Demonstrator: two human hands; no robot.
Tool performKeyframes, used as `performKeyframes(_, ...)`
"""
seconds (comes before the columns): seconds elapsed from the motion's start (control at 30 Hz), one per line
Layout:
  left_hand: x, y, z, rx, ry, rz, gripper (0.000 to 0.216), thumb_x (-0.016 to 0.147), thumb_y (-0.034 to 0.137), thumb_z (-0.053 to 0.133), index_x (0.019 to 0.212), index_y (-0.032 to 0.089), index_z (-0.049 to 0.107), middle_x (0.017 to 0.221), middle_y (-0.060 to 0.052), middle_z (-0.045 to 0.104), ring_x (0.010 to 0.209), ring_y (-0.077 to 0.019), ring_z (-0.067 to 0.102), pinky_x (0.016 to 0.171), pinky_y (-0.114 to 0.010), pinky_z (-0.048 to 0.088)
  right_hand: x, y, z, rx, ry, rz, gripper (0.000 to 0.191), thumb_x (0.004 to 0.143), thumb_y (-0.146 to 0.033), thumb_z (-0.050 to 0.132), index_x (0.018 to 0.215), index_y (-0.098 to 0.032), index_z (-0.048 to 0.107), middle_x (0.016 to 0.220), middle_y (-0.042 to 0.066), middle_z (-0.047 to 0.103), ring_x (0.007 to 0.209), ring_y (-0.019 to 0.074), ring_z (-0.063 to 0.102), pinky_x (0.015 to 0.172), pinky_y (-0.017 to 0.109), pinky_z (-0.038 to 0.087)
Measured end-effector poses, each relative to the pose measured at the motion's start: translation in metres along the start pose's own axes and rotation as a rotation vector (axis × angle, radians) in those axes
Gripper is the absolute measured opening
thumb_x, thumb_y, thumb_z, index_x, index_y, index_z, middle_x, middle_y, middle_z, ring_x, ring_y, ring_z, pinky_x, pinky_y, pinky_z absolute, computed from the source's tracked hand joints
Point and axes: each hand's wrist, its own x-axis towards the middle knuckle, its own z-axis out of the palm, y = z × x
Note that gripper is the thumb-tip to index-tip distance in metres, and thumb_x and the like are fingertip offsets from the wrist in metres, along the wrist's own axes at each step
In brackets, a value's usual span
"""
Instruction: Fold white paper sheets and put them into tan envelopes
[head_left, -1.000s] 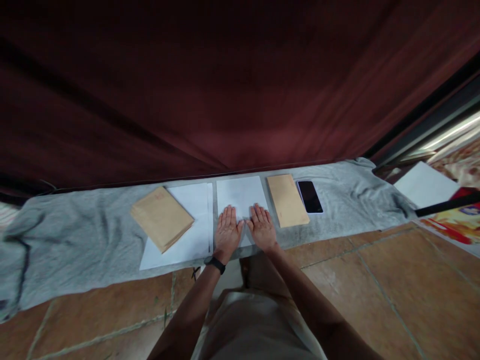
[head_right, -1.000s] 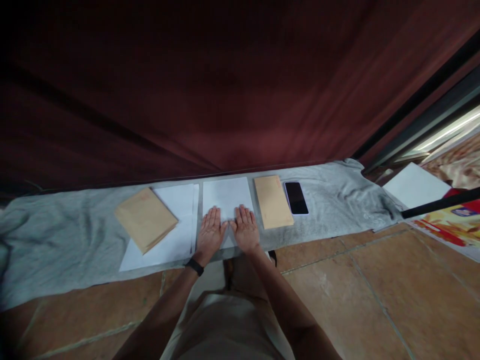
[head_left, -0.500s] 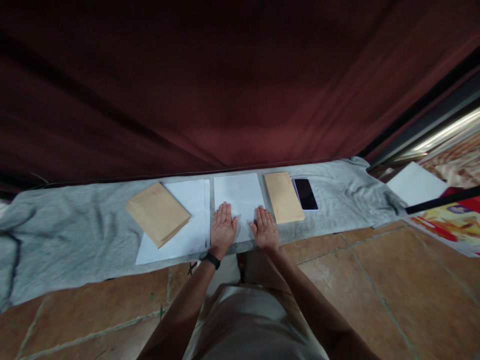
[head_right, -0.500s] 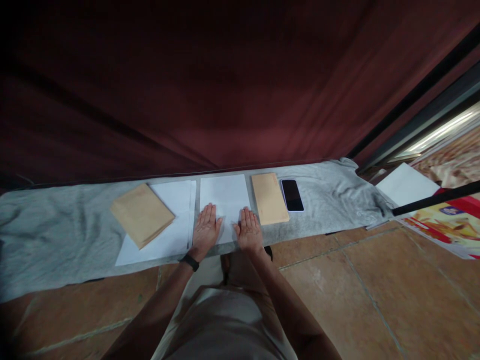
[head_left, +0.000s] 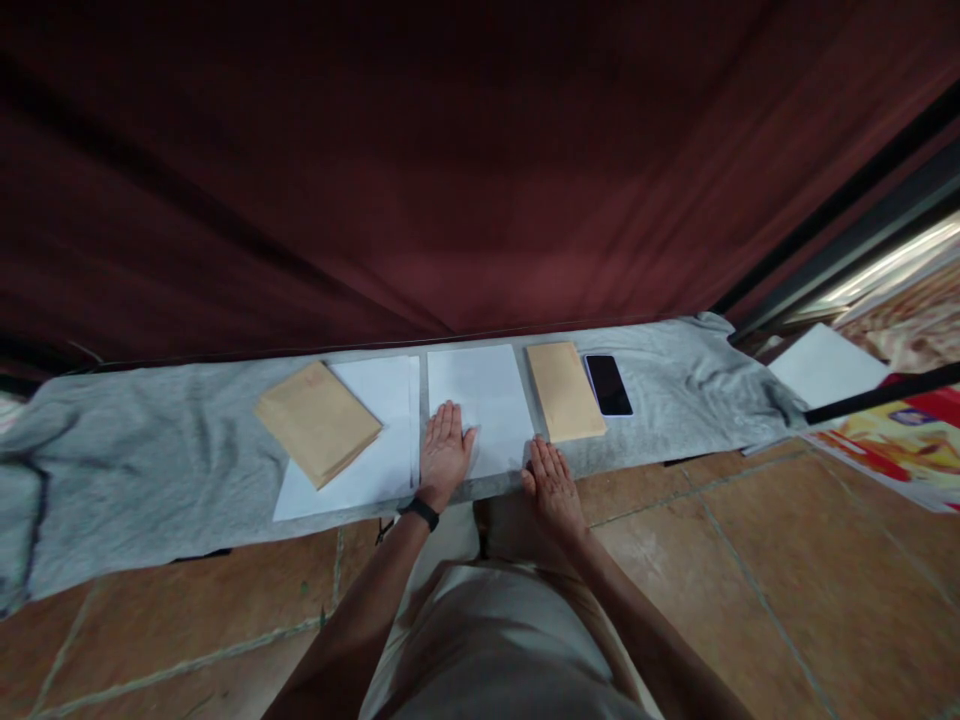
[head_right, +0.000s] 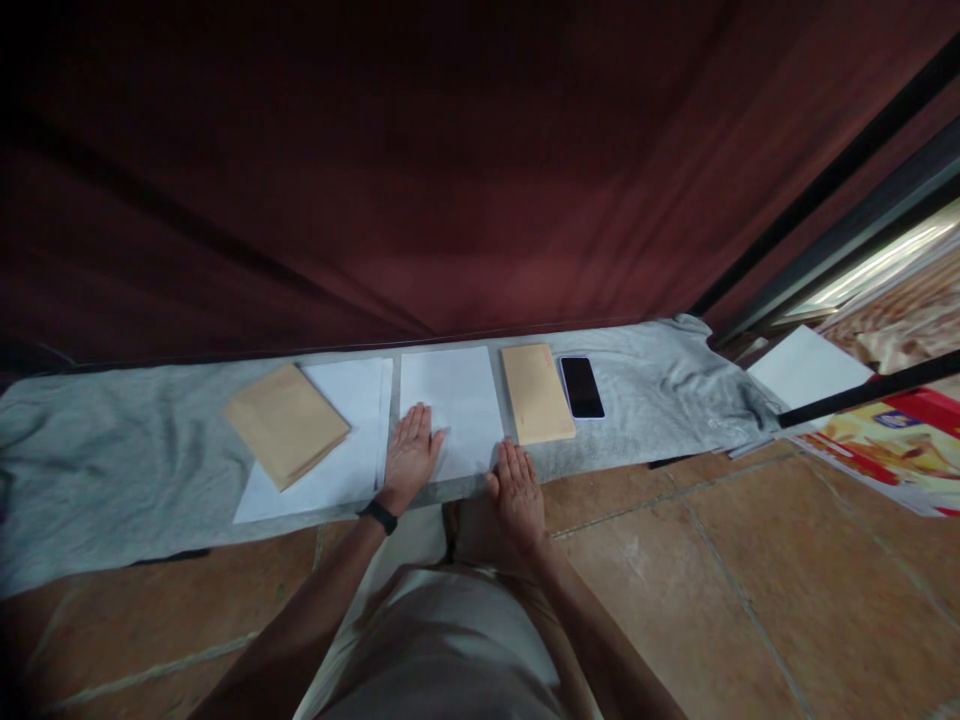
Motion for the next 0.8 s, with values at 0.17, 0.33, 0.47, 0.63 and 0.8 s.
performKeyframes(0.17,-0.005,0.025,-0.005,-0.014,0.012,0.080,0.060,0.103,0.034,0.033,0.157,0.008,0.031,0.163,-0.019,0.035,0.154,-0.0280,0.026,0.125,-0.051,0.028,0.030,-0.012,0.000,0.146,-0.018,-0.011,0.057,0.108,-0.037,0.030,0.160,-0.012,0.029,0.161,0.017,0.036,0.151,0.0276,0.032,0.120,0.052,0.036)
performKeyframes(0.33,-0.034,0.049,0.003,-0.073,-0.085,0.297,0.060,0.098,0.022,0.039,0.157,0.011,0.030,0.159,-0.018,0.042,0.152,-0.0256,0.031,0.124,-0.051,0.029,0.069,-0.032,0.007,0.237,-0.084,-0.065,0.053,0.109,-0.036,0.027,0.156,-0.015,0.038,0.161,0.013,0.039,0.150,0.0235,0.034,0.121,0.047,0.038)
performKeyframes(0.47,-0.057,0.046,0.003,-0.049,-0.140,0.335,0.056,0.098,0.025,0.043,0.151,0.008,0.039,0.150,-0.021,0.052,0.146,-0.0273,0.042,0.124,-0.051,0.030,0.083,-0.033,0.012,0.225,-0.172,-0.189,0.048,0.108,-0.034,0.031,0.151,-0.017,0.048,0.156,0.010,0.047,0.148,0.0223,0.039,0.122,0.047,0.036)
performKeyframes(0.63,-0.064,0.038,-0.010,-0.023,-0.193,0.346,0.058,0.100,0.038,0.046,0.148,0.005,0.043,0.150,-0.022,0.052,0.146,-0.0281,0.042,0.123,-0.049,0.031,0.084,-0.021,0.015,0.144,-0.198,-0.226,0.045,0.108,-0.035,0.036,0.148,-0.019,0.052,0.158,0.009,0.044,0.148,0.0235,0.038,0.123,0.047,0.032)
performKeyframes(0.8,-0.071,0.031,-0.021,0.008,-0.180,0.356,0.064,0.101,0.042,0.046,0.156,0.012,0.033,0.160,-0.015,0.040,0.152,-0.0249,0.031,0.126,-0.048,0.026,0.085,-0.012,0.018,0.079,-0.190,-0.198,0.049,0.107,-0.037,0.040,0.153,-0.020,0.045,0.162,0.010,0.037,0.150,0.0259,0.034,0.123,0.048,0.030)
